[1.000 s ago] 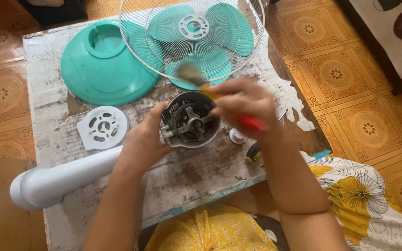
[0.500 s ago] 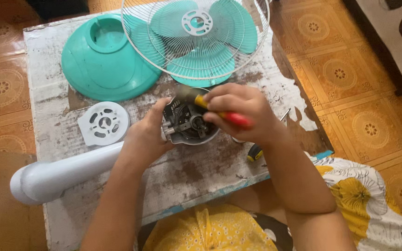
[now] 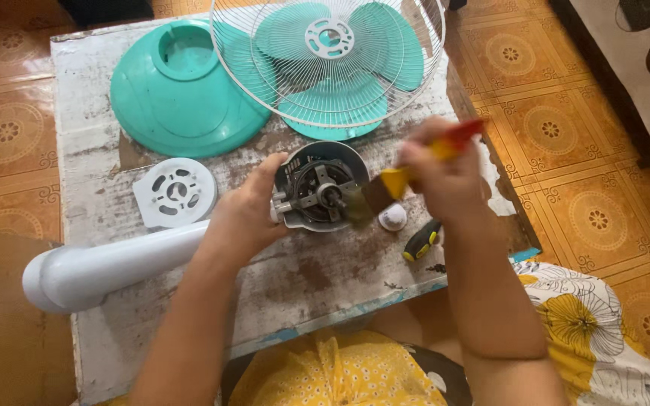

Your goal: The person cleans the internal motor housing of a disassembled electric fan with a brush, then reattaches the white motor casing to the fan stand and tightens screws with a screwdriver.

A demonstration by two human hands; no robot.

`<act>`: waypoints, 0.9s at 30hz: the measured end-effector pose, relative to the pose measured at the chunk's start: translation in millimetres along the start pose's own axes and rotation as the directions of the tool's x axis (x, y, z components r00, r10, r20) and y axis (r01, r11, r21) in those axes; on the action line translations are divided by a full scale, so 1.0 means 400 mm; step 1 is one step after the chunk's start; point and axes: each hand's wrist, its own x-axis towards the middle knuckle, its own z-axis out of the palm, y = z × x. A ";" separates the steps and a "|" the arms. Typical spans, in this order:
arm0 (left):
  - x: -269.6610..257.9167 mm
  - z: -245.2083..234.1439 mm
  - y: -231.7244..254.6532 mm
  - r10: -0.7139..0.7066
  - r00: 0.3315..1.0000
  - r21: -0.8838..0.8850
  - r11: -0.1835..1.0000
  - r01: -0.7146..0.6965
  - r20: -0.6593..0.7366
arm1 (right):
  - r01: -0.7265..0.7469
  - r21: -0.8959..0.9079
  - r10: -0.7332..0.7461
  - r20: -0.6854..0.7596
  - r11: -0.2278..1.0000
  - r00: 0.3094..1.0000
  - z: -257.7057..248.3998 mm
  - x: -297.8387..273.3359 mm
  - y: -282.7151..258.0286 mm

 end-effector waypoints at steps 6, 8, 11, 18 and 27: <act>0.012 -0.006 0.001 0.134 0.987 -0.054 0.989 -0.138 -0.084 | 0.366 0.285 -0.261 -0.347 0.886 0.901 -0.092 -0.064 0.026; 0.016 -0.013 0.007 0.122 0.991 -0.073 0.989 -0.125 -0.056 | 0.373 -0.162 -0.403 -0.243 0.914 0.882 -0.111 -0.084 0.037; 0.032 -0.031 0.027 0.085 0.996 -0.092 0.992 -0.084 0.003 | 0.346 -0.510 -0.406 -0.007 0.788 0.914 -0.145 -0.083 0.064; 0.052 -0.069 0.078 -0.176 0.960 0.037 0.984 0.172 0.218 | 0.346 -0.870 -0.183 0.299 0.352 0.937 -0.117 -0.050 0.233; 0.050 -0.097 0.111 -0.188 0.962 -0.172 0.960 0.223 0.198 | 0.325 -0.779 -0.173 0.276 0.536 0.945 -0.055 -0.044 0.256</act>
